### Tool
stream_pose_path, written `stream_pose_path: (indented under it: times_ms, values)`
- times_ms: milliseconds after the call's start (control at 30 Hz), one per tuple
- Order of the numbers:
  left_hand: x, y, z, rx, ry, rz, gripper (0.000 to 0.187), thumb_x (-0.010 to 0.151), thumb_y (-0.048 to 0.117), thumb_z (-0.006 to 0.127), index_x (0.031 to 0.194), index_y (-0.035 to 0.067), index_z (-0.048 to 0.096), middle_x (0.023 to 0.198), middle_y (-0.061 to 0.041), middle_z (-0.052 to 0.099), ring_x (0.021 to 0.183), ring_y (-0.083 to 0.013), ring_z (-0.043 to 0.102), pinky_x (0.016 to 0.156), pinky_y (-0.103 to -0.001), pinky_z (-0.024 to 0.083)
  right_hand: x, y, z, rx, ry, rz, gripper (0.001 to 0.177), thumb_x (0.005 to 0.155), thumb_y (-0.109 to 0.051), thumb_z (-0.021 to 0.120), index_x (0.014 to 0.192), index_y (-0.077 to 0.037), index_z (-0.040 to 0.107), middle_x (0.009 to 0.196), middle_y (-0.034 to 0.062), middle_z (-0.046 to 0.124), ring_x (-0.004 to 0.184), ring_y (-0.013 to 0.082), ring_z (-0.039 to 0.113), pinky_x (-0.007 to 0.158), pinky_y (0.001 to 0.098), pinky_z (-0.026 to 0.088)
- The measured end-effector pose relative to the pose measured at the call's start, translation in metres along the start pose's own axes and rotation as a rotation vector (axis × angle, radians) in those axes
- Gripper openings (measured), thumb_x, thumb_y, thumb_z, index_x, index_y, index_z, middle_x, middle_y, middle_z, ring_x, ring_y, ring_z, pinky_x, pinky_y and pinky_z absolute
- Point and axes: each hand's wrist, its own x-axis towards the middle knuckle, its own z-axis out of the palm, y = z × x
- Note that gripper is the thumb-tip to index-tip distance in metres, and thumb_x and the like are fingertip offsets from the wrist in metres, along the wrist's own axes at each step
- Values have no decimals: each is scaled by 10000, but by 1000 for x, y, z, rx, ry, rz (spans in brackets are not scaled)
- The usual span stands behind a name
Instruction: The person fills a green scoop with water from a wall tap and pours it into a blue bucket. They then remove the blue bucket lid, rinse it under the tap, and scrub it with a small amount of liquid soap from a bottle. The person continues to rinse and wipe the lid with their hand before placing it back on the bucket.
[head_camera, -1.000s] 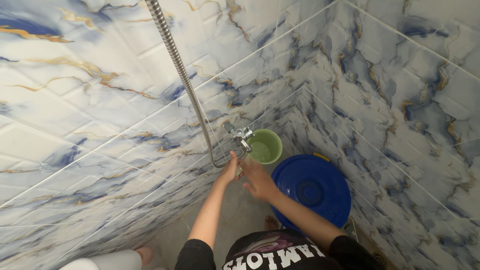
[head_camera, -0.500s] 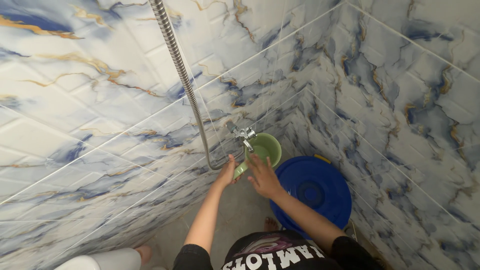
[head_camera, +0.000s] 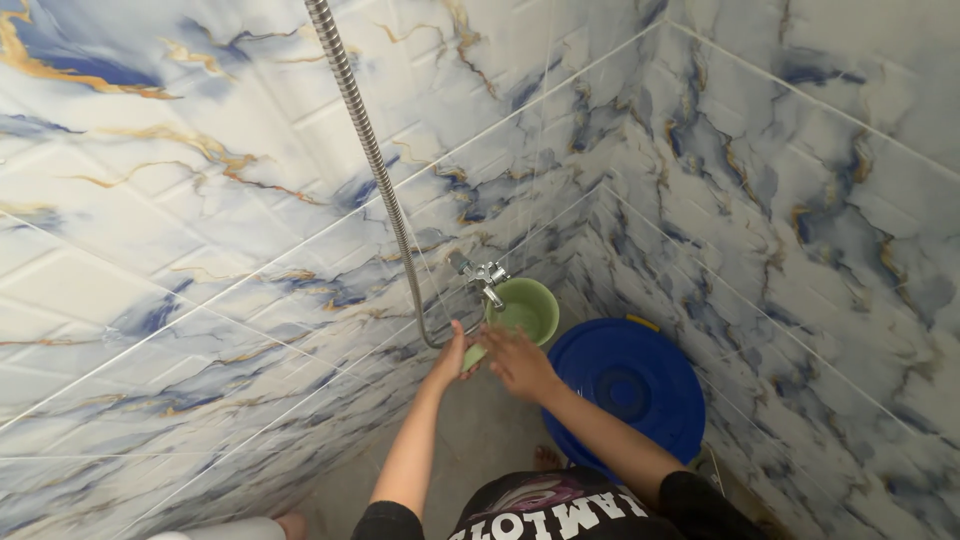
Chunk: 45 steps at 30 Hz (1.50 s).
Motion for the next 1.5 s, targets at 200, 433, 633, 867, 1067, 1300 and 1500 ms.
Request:
stream_pose_path:
  times_ms: [200,433,633,867,1067,1300,1500]
  values:
    - [-32,3,-10,138,-22,-36,1076,861,878,69,764,9,696,493,-28,549,355,-114,468,370,-266,366,3,36,1,290,397,276,231,1050,-229,589,1239,-133,680,1312,90,674,1263,329,630,1099,434,490]
    - [-56,10,-12,195,24,-44,1033,888,852,133,742,4,703,485,-41,552,357,-128,496,378,-276,409,56,29,-68,317,593,28,408,965,-148,679,1355,-66,591,1370,176,598,1243,398,599,1046,450,479]
    - [-61,7,-16,206,38,-39,1036,888,854,132,734,5,706,485,-39,557,362,-131,509,388,-276,429,98,26,-102,277,446,-181,483,900,-183,736,1375,-183,651,1328,133,631,1091,297,674,903,372,571]
    - [-65,8,-14,226,55,-36,1008,888,851,168,743,11,706,503,-45,584,394,-140,553,417,-288,463,103,20,-113,-66,385,-115,433,802,-345,829,1213,-224,765,910,57,680,818,279,679,677,397,559]
    - [-59,0,0,294,59,-20,491,959,498,575,806,56,722,557,-48,600,440,-152,559,435,-315,447,105,-11,-114,-17,376,175,443,772,-391,839,1165,-202,761,929,50,704,872,274,704,721,412,570]
    - [-49,-26,41,482,53,99,298,862,283,675,882,-12,710,640,-116,686,536,-224,672,547,-388,530,24,-18,-115,179,456,343,479,870,-281,740,1329,-162,673,1018,147,696,924,355,675,766,450,549]
    - [-45,-50,89,826,-26,325,350,852,212,686,1088,-44,657,1004,-306,684,986,-447,669,871,-516,518,-107,7,-77,191,375,887,260,884,-294,670,1084,-174,784,911,153,768,878,351,740,773,449,583]
